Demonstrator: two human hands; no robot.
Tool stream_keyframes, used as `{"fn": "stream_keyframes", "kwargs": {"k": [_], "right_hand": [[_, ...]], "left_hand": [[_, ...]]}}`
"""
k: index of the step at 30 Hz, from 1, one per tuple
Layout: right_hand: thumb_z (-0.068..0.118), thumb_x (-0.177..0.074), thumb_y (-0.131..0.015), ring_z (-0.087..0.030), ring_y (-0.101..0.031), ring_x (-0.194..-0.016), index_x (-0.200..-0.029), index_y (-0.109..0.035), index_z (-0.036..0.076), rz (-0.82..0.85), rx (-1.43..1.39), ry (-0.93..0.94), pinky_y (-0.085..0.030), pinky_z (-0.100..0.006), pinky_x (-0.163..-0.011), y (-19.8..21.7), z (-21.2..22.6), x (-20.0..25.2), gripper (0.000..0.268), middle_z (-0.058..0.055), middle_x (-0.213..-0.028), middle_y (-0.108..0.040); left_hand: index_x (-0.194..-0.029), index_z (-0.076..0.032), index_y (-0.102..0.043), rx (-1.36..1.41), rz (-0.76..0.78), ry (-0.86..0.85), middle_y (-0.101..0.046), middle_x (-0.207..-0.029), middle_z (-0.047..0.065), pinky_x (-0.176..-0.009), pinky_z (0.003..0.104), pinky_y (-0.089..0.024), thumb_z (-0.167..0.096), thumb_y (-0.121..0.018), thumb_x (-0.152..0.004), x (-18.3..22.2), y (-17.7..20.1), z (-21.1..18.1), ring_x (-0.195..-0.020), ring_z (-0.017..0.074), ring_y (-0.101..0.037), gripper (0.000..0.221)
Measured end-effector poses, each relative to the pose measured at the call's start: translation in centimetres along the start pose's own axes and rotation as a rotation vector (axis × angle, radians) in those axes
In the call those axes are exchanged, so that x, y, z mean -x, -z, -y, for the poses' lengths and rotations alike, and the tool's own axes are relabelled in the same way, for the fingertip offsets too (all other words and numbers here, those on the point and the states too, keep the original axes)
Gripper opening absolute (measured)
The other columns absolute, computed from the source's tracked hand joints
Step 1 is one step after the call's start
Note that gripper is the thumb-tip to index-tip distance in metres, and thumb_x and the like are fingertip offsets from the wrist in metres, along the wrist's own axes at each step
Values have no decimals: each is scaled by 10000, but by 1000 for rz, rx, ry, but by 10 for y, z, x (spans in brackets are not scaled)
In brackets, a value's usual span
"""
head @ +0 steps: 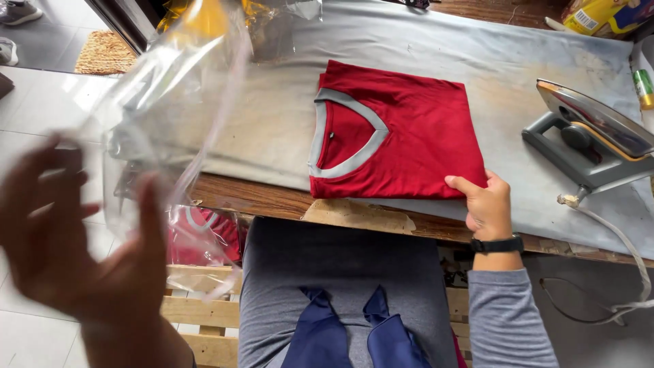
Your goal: Ironing a red shirt, folding it neatly, and placing it into a plastic packaging bag.
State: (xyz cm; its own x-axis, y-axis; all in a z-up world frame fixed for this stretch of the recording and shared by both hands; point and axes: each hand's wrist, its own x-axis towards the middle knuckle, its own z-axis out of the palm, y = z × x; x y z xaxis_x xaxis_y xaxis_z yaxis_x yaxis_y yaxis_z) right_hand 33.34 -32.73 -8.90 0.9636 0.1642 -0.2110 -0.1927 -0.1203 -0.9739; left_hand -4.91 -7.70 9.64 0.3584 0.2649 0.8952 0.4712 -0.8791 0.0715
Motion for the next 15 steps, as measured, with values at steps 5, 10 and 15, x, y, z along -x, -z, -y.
{"fn": "stream_keyframes", "kwargs": {"k": [5, 10, 15], "right_hand": [[198, -763, -849, -104, -294, -395, -1206, -682, 133, 32, 400, -16, -131, -324, -315, 63, 63, 27, 477, -21, -830, -672], [219, -850, -902, -92, -588, -733, -1356, -581, 231, -413, 288, 230, -487, -275, -505, 142, 1, -33, 600, -13, -1061, -582], [217, -946, -804, -305, -552, -1292, -1554, -345, 176, -464, 443, 255, -508, -408, -932, 96, -15, 26, 763, -203, -1518, -457]], "left_hand": [[-1378, -60, -703, 59, 361, -188, -621, -1467, 38, -837, 368, -565, -41, -864, -961, 20, -53, 1, -1166, 234, -701, 447], [-1432, -39, -579, 288, 668, -160, -527, -1511, 44, -794, 476, -545, 32, -663, -905, 58, -101, -13, -970, 344, -675, 538], [-1503, -13, -458, 295, 915, -123, -399, -1587, 81, -656, 492, -494, 208, -458, -696, 78, -140, -32, -627, 389, -588, 837]]}}
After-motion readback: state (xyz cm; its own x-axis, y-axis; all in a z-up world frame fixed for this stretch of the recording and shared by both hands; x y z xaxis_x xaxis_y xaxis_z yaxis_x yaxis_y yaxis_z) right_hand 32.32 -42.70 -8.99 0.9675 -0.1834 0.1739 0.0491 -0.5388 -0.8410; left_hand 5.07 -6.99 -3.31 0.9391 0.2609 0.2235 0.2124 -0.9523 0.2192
